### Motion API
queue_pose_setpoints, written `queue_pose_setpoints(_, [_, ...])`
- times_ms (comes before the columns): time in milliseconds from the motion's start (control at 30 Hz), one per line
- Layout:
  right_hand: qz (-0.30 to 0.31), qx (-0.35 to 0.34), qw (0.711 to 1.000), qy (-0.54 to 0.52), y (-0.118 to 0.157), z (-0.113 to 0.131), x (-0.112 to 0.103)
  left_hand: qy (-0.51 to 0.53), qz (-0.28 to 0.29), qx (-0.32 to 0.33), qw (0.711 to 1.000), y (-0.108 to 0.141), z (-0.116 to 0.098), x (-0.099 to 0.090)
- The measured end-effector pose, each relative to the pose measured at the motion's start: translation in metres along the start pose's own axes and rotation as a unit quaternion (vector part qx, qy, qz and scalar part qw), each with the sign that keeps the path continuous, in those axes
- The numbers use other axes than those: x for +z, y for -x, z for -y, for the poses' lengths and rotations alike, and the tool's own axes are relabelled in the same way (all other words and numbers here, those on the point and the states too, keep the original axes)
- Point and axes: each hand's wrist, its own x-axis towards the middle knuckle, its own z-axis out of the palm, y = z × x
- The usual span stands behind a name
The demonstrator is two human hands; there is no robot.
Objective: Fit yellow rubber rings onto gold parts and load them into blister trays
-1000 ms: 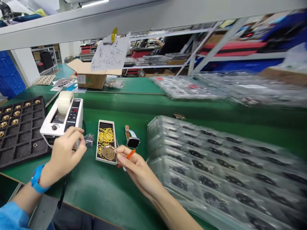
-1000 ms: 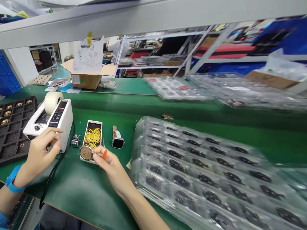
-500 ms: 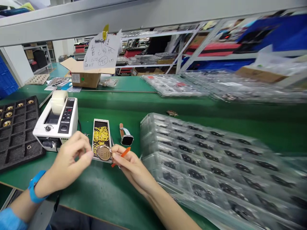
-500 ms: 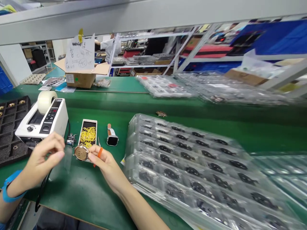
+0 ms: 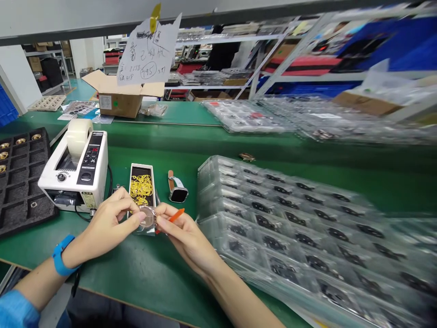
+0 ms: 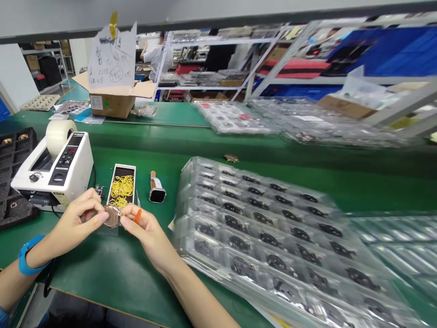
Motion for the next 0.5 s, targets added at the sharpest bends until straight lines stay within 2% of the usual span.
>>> queue_pose_setpoints(300, [0.011, -0.006, 1.000, 0.004, 0.001, 0.001, 0.000, -0.025, -0.015, 0.022, 0.999, -0.002, 0.002, 0.003])
queue_pose_setpoints(500, [0.005, -0.025, 0.999, 0.025, 0.000, -0.001, 0.001, -0.166, -0.099, 0.062, 0.979, 0.000, 0.001, 0.010])
